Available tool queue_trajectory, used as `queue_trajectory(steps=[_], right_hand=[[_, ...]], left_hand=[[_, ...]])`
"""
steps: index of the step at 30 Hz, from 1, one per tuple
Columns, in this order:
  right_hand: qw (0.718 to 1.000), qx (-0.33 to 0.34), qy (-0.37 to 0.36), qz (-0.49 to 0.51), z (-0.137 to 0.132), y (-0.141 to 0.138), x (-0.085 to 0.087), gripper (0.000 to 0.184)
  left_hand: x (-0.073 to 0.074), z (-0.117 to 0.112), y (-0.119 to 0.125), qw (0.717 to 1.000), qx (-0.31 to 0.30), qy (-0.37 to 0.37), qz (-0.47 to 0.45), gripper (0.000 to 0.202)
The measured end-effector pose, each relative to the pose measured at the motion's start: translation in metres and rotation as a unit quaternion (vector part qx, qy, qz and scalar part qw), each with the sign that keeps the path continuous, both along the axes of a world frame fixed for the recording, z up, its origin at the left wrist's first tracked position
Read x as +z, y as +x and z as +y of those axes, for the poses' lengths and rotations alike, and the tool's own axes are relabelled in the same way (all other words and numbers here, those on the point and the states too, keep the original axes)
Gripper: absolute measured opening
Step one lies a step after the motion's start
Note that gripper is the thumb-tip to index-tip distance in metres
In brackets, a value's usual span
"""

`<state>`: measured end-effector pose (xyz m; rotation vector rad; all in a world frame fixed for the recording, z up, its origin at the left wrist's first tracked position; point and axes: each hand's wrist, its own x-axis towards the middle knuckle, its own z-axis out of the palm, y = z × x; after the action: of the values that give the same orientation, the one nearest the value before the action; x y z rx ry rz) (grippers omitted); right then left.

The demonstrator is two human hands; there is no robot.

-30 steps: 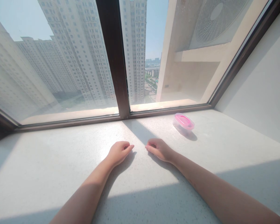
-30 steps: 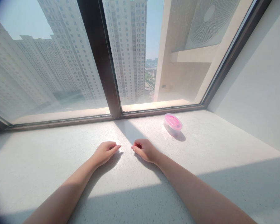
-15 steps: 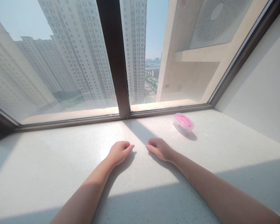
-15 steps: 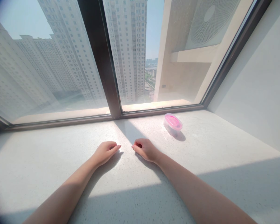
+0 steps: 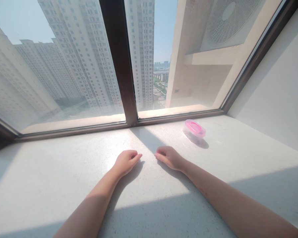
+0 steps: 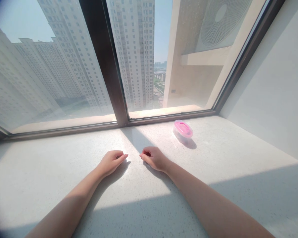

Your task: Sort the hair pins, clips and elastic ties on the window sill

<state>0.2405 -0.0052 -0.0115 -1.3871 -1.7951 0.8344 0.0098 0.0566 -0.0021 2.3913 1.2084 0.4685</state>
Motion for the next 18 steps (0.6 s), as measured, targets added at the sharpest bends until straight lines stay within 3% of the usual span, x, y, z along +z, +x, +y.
queue_trajectory(steps=[18], right_hand=[[1.000, 0.000, 0.017, -0.024, -0.0008, 0.0003, 0.0022, 0.026]], left_hand=[[-0.0005, 0.0002, 0.0000, 1.000, -0.004, 0.005, -0.006, 0.044]])
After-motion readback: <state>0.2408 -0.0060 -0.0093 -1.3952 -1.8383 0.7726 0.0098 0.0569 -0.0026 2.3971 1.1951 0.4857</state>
